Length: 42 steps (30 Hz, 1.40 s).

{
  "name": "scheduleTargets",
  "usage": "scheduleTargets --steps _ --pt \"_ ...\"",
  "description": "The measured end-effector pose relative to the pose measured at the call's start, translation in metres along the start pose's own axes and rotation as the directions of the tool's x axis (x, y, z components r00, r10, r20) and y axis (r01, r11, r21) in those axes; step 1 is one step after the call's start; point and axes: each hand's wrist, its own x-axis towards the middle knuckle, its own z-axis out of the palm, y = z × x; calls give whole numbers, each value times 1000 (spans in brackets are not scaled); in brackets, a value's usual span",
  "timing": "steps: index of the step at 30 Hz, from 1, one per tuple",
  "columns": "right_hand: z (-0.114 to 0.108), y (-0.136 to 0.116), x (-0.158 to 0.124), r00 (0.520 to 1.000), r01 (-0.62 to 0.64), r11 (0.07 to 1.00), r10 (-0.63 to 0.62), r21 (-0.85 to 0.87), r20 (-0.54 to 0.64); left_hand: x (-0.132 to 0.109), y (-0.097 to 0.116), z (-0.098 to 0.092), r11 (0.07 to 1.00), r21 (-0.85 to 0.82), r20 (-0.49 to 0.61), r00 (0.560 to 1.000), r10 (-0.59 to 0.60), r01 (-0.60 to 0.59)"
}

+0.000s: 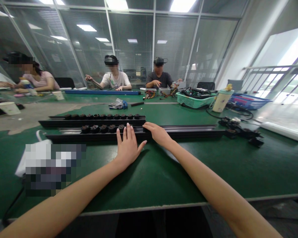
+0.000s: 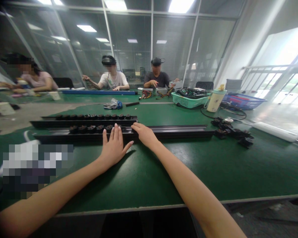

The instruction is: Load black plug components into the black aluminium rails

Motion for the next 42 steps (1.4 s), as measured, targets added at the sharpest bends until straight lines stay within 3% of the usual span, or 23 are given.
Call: scheduleTargets --steps 19,42 --pt "5 -5 4 995 21 993 -32 -114 -97 0 0 2 1000 -28 -10 1000 2 -2" --pt "2 -8 7 994 -3 999 7 36 -111 0 0 3 1000 -16 -17 1000 7 -8"
